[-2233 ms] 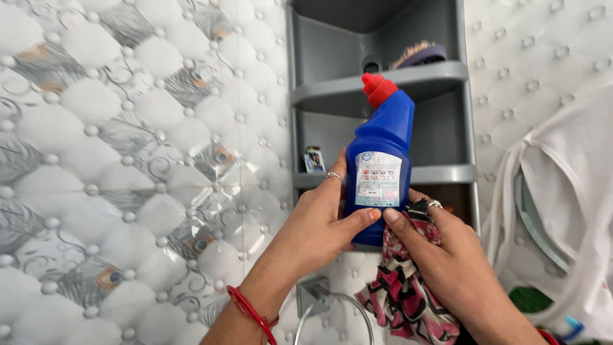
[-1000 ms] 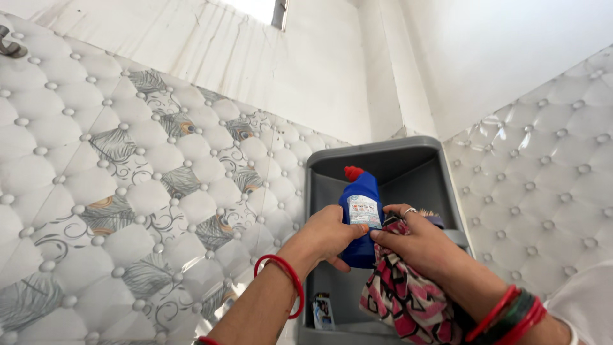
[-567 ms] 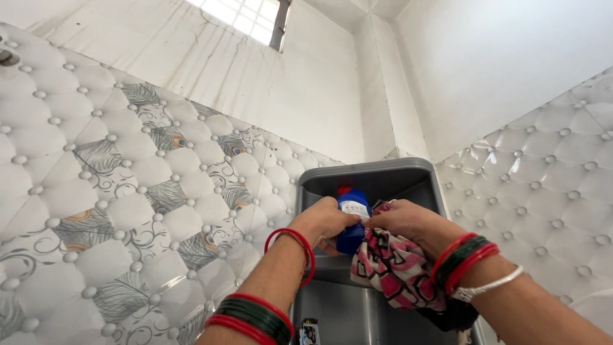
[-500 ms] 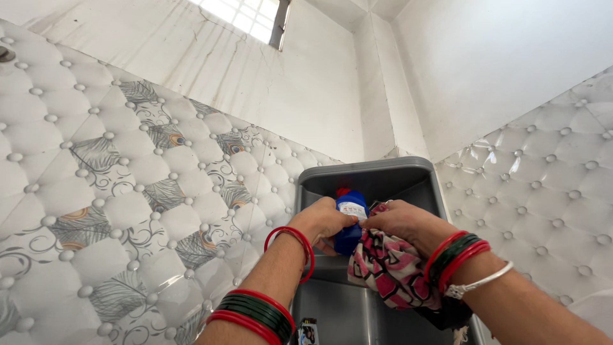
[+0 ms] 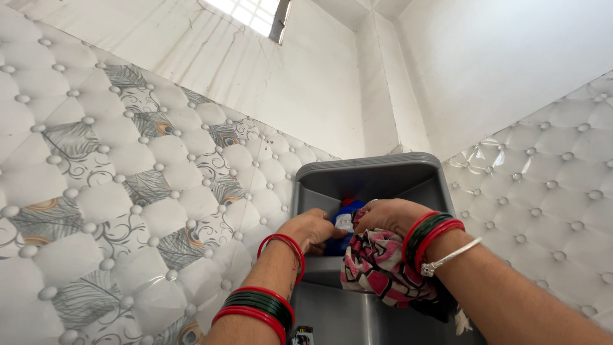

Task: The person rinses an orange plastic strainer under a wall tap, then wipes it dry with a cloth and places it on a wall-mounted shelf. They proceed to wipe a purple scrubber and a blue bottle with a red cap, placing each item on the shelf.

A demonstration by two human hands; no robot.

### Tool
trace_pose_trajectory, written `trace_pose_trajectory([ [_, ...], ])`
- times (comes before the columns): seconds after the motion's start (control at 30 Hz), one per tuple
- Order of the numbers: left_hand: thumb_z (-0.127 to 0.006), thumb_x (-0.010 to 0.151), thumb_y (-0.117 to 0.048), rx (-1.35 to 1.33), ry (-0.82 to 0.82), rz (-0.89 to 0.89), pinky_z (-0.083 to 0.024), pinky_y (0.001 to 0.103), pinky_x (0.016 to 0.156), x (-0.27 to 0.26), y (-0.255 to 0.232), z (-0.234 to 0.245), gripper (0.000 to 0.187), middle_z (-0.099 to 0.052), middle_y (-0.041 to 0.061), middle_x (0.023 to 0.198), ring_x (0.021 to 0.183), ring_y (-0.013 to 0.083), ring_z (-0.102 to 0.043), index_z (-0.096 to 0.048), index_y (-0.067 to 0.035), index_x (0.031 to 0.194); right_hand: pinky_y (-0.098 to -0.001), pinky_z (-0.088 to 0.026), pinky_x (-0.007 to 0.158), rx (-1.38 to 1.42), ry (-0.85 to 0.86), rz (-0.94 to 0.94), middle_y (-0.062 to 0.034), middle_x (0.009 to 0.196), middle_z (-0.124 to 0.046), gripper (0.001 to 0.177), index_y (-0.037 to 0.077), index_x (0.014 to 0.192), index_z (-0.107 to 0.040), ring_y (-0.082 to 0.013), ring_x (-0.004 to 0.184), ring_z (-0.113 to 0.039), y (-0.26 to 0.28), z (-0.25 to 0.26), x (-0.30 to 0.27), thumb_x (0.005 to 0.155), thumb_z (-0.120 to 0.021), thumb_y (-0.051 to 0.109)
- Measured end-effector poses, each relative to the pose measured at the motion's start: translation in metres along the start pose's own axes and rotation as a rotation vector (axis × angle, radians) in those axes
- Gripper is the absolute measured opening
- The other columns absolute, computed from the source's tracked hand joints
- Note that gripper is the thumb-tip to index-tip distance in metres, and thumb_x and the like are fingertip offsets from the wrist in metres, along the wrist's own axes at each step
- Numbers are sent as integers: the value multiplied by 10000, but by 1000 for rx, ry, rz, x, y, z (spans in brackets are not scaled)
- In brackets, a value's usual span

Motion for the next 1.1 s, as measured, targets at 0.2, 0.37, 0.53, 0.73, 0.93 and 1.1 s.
trace_pose_trajectory([
  [0.2, -826, 771, -326, 323, 84, -56, -575, 353, 807, 4, -3, -12, 547, -764, 156, 1028, 907, 239, -737, -749, 24, 1184, -367, -542, 763, -246, 101, -87, -131, 981, -791, 331, 21, 1053, -811, -219, 844, -721, 27, -11, -42, 787, -794, 217],
  [0.37, -819, 772, -382, 383, 155, -25, -577, 374, 850, 16, 2, -13, 557, -766, 162, 1105, 942, 240, -735, -721, -28, 1190, -364, -526, 721, -328, 111, -8, -116, 955, -788, 322, 59, 1017, -825, -214, 821, -704, 45, -11, -74, 752, -782, 236],
  [0.53, -809, 742, -372, 555, 395, -93, -544, 372, 879, 29, 1, -26, 576, -736, 100, 1158, 969, 215, -725, -735, -104, 1247, -359, -566, 760, -471, 34, -10, -121, 927, -799, 379, 65, 1001, -806, -233, 821, -747, 54, -8, -94, 707, -788, 303],
  [0.73, -742, 803, -390, 480, 378, -225, -500, 464, 1075, 50, 13, -36, 803, -635, 204, 1372, 1316, 369, -596, -431, -137, 1498, -362, -560, 735, -625, 26, 37, -134, 894, -786, 384, 46, 952, -806, -260, 806, -734, 63, -10, -99, 673, -750, 305],
  [0.93, -730, 821, -371, 613, 308, -269, -502, 461, 1069, 74, 16, -71, 729, -639, 206, 1364, 1307, 370, -600, -475, -128, 1460, -379, -543, 660, -657, 76, 35, -150, 826, -785, 391, -25, 887, -806, -257, 741, -732, 60, -14, -91, 686, -721, 299],
  [1.1, -720, 837, -356, 628, 303, -247, -503, 459, 1064, 86, 19, -72, 669, -642, 207, 1357, 1298, 371, -603, -512, -120, 1428, -388, -535, 677, -764, 90, -30, -128, 852, -777, 397, 15, 913, -809, -238, 749, -715, 62, -14, -86, 733, -712, 355],
])
Point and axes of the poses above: each hand's wrist, its own x-axis towards the middle knuckle, its own z-axis out of the back of the hand, y = z × x, the point moved 7 cm from there along x, towards the middle knuckle
